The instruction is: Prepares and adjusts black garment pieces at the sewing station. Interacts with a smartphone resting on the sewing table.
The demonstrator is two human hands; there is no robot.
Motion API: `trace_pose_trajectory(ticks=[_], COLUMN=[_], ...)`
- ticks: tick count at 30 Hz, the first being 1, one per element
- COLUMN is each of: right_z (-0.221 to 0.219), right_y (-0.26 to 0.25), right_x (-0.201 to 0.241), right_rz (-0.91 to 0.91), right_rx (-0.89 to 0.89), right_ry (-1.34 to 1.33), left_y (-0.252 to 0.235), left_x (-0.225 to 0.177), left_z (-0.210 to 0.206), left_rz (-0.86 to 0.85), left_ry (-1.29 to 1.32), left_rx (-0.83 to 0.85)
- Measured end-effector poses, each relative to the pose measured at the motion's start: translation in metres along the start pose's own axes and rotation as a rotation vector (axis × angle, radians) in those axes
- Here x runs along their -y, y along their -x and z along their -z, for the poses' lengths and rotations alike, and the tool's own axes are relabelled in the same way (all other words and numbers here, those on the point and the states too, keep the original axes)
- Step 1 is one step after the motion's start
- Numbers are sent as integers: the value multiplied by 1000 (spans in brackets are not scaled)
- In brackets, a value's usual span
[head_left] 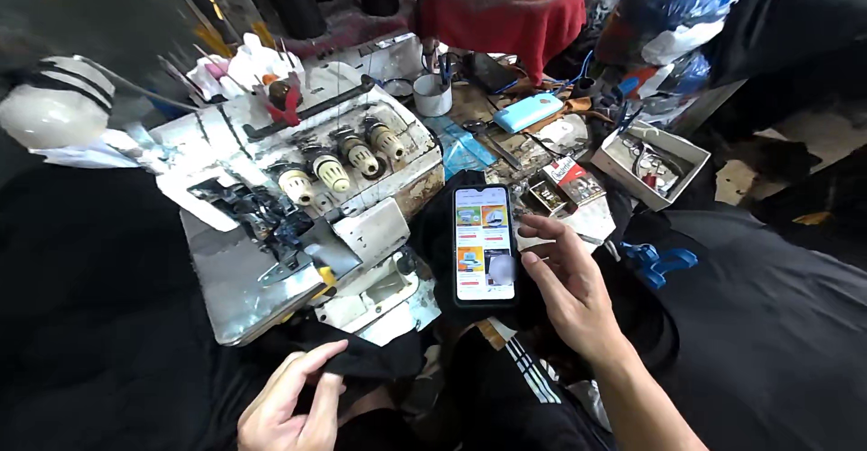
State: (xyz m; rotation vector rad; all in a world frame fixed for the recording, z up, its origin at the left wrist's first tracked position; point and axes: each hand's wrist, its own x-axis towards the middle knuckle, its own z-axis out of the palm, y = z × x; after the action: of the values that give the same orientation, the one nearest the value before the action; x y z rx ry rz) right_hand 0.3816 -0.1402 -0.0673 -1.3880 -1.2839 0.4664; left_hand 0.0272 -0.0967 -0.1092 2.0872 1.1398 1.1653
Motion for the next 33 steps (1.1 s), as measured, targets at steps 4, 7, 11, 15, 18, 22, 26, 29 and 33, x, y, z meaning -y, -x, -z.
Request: trace_pose_trajectory(ticks=[4, 7, 11, 15, 18, 22, 26, 29, 33], right_z=[-2, -4, -4, -4, -15, -71, -119, -115, -97], right_y=[-2, -3, -2, 4, 19, 61, 83, 84, 79], right_x=[-2, -4, -4, -3, 14, 49, 47, 46, 52], right_rz=[14, 17, 19, 95, 282, 229, 126, 153, 206], right_rx=[-17, -39, -71, -145, -220, 244, 448, 457, 480], right_ry=[-8, -12, -34, 32, 93, -27, -94, -38, -38], left_y=[0, 0, -1, 0, 0, -2, 8, 19, 15], left_x=[0, 0, 0, 1, 1, -18, -50, -52, -60], left_z=[1, 1, 2, 1, 0, 4, 9, 18, 32], left_rz=[10, 17, 14, 5, -5, -80, -118, -102, -96], left_ry=[27, 20, 18, 32, 52, 65, -94, -129, -215], left_rx=[5, 1, 6, -3, -26, 11, 72, 67, 87])
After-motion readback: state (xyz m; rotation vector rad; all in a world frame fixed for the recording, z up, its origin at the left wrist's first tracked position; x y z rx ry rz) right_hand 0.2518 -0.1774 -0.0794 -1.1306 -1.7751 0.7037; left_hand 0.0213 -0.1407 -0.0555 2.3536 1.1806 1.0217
